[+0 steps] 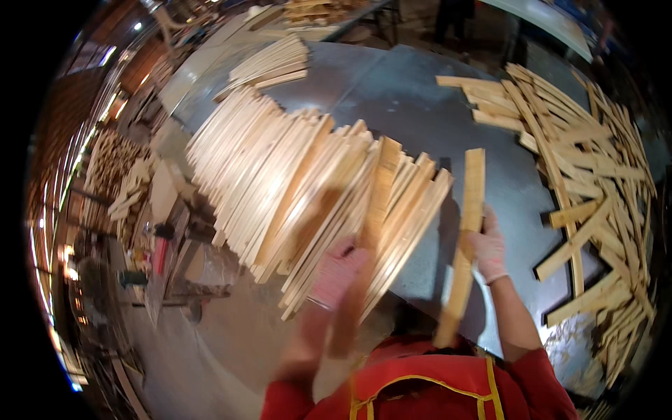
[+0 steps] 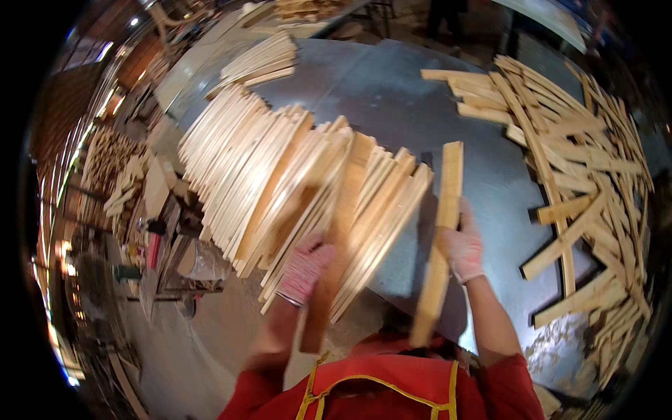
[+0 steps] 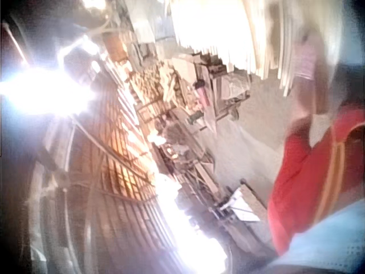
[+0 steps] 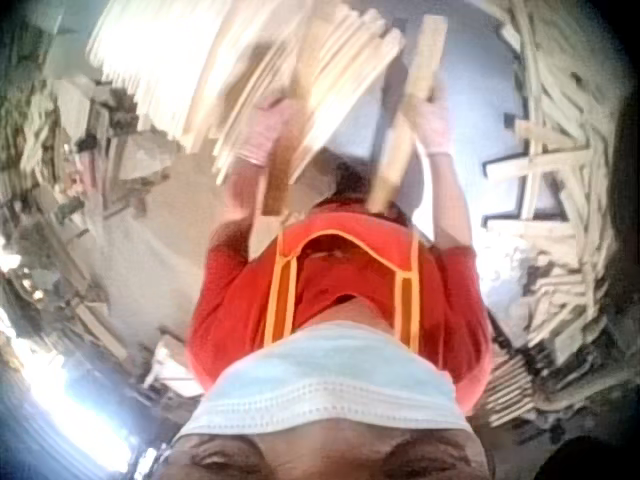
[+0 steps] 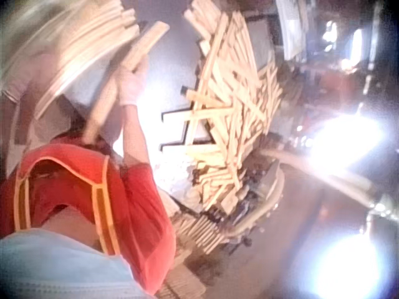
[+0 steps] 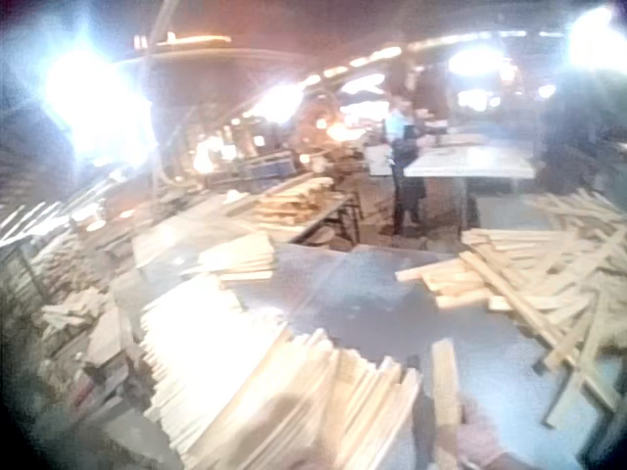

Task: The person stacks thin wooden planks on a metal table in a workshop. They pick up planks from a pile and arrange them into a neat stack, occasionally adjusting the alignment of the wood pieces.

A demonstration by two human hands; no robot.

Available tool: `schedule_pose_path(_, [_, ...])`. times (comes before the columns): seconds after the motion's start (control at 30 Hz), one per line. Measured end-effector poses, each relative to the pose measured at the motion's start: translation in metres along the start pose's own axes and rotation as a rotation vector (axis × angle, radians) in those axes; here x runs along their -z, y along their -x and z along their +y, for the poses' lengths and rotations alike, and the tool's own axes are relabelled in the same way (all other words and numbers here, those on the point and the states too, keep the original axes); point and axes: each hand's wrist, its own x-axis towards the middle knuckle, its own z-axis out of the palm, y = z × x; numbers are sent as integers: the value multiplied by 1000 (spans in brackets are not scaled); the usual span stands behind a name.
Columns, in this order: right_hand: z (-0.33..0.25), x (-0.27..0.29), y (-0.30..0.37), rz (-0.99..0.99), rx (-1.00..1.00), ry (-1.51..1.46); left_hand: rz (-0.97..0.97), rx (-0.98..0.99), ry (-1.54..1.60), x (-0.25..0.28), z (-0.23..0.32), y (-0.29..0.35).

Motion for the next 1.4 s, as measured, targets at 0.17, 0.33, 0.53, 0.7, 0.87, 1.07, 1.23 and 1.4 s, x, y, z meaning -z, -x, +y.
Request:
schedule_pose_path(0.17, [-39, 22, -3, -267, 98, 417, 404, -263, -665, 122, -7, -74])
schedule_pose_path(0.33, [-70, -23, -5, -454, 184, 808, 568, -584, -1067, 184, -72, -124])
schedule_pose_path(0.53, [-89, -31, -26, -467, 303, 975, 350, -177, -1218, 204, -64, -127])
schedule_pose_path(0.7, [-102, -20, -1, -757, 856, 1319, 172, -693, -1018, 109, 19, -62])
schedule_pose_path(0.87, [-85, -55, 59, -873, 1131, 1058, -543, -787, -884, -15, 43, 29])
schedule_pose_path(1.07, [-38, 62, 11, -230, 934, 899, -123, -690, -1046, -9, -62, 44])
schedule_pose_path(1.23, [-9, 223, -89, 304, 344, 1097, 221, -869, -1681, 50, -163, 43])
schedule_pose_path(1.4, [-42, 271, -171, 397, 145, 1156, 405, -953, -1790, -23, -72, 58])
